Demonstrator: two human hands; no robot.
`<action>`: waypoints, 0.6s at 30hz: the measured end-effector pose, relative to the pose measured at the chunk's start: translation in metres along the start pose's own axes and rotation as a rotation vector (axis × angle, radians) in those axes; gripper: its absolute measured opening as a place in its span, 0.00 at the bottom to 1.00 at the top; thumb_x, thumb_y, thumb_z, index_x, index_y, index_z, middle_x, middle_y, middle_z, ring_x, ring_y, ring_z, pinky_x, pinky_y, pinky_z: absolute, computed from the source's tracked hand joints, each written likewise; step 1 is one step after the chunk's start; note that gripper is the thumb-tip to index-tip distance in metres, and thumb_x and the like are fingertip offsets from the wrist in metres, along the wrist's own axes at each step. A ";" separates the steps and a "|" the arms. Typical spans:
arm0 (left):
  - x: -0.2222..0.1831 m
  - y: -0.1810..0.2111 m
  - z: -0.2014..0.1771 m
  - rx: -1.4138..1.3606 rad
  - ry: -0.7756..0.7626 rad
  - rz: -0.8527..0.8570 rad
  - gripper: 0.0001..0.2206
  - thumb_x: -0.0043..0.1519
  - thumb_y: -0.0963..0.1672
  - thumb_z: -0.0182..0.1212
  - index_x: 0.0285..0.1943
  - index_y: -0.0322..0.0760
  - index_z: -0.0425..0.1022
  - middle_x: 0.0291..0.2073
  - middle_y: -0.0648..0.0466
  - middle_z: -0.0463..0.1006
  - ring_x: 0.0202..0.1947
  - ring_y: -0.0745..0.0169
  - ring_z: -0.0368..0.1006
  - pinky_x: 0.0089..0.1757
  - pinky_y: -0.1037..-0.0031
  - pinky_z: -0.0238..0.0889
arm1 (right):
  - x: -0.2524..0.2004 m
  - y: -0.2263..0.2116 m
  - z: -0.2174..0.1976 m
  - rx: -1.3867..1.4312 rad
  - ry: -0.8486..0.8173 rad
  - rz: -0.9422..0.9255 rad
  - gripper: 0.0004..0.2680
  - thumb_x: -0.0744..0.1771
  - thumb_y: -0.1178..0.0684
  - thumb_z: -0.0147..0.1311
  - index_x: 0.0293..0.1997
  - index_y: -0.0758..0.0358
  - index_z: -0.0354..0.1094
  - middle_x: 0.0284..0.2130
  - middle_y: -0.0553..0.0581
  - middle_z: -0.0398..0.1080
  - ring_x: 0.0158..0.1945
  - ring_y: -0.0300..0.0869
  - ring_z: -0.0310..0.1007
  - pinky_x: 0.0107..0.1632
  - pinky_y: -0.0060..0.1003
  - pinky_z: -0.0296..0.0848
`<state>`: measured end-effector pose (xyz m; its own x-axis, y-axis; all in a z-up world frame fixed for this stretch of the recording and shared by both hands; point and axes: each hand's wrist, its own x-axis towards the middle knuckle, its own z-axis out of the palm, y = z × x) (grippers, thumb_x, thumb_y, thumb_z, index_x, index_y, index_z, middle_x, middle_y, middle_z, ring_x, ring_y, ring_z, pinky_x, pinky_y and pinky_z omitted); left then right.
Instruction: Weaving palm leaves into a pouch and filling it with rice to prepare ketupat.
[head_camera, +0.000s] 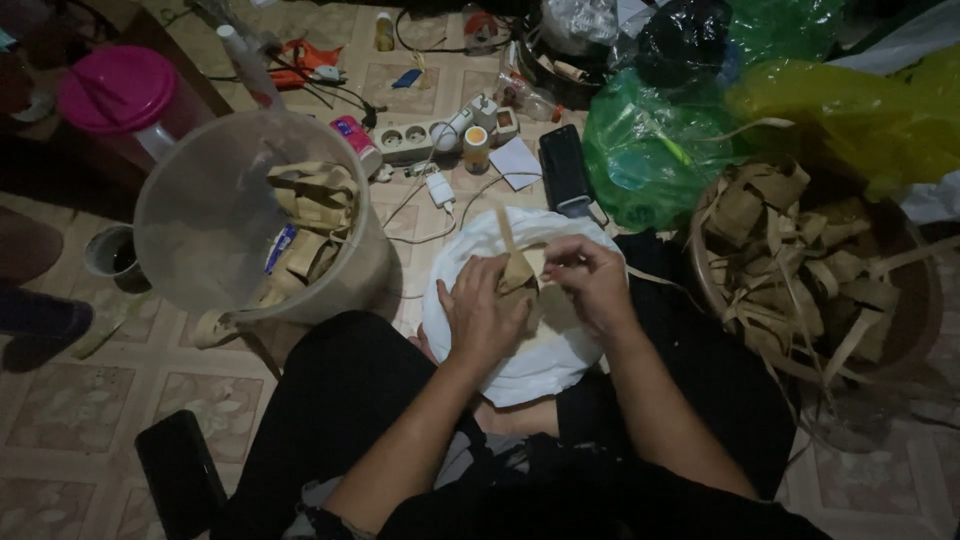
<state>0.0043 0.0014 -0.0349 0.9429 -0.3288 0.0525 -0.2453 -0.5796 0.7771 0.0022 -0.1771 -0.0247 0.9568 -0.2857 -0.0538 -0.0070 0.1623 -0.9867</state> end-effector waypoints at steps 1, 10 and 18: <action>0.000 0.001 0.000 0.000 -0.002 0.000 0.29 0.59 0.48 0.63 0.70 0.41 0.61 0.63 0.47 0.66 0.71 0.38 0.49 0.60 0.26 0.19 | 0.002 0.004 -0.002 0.000 0.002 0.001 0.11 0.59 0.71 0.57 0.42 0.70 0.75 0.27 0.56 0.71 0.26 0.36 0.69 0.26 0.25 0.69; -0.006 0.011 0.002 0.054 0.057 0.163 0.26 0.58 0.47 0.65 0.67 0.43 0.66 0.59 0.46 0.68 0.70 0.37 0.51 0.59 0.25 0.17 | 0.000 0.000 0.010 -0.013 -0.001 0.091 0.12 0.61 0.63 0.61 0.47 0.77 0.73 0.37 0.60 0.64 0.32 0.43 0.70 0.34 0.34 0.72; -0.001 0.018 0.000 -0.088 0.100 0.101 0.27 0.59 0.51 0.63 0.67 0.48 0.65 0.53 0.51 0.72 0.66 0.37 0.59 0.59 0.22 0.19 | -0.013 -0.024 0.024 0.263 0.019 -0.070 0.06 0.64 0.65 0.58 0.29 0.72 0.62 0.34 0.56 0.58 0.35 0.39 0.61 0.40 0.33 0.67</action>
<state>-0.0009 -0.0088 -0.0215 0.9334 -0.3035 0.1916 -0.3232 -0.4788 0.8162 -0.0031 -0.1542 0.0037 0.9467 -0.3219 0.0084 0.1375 0.3806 -0.9145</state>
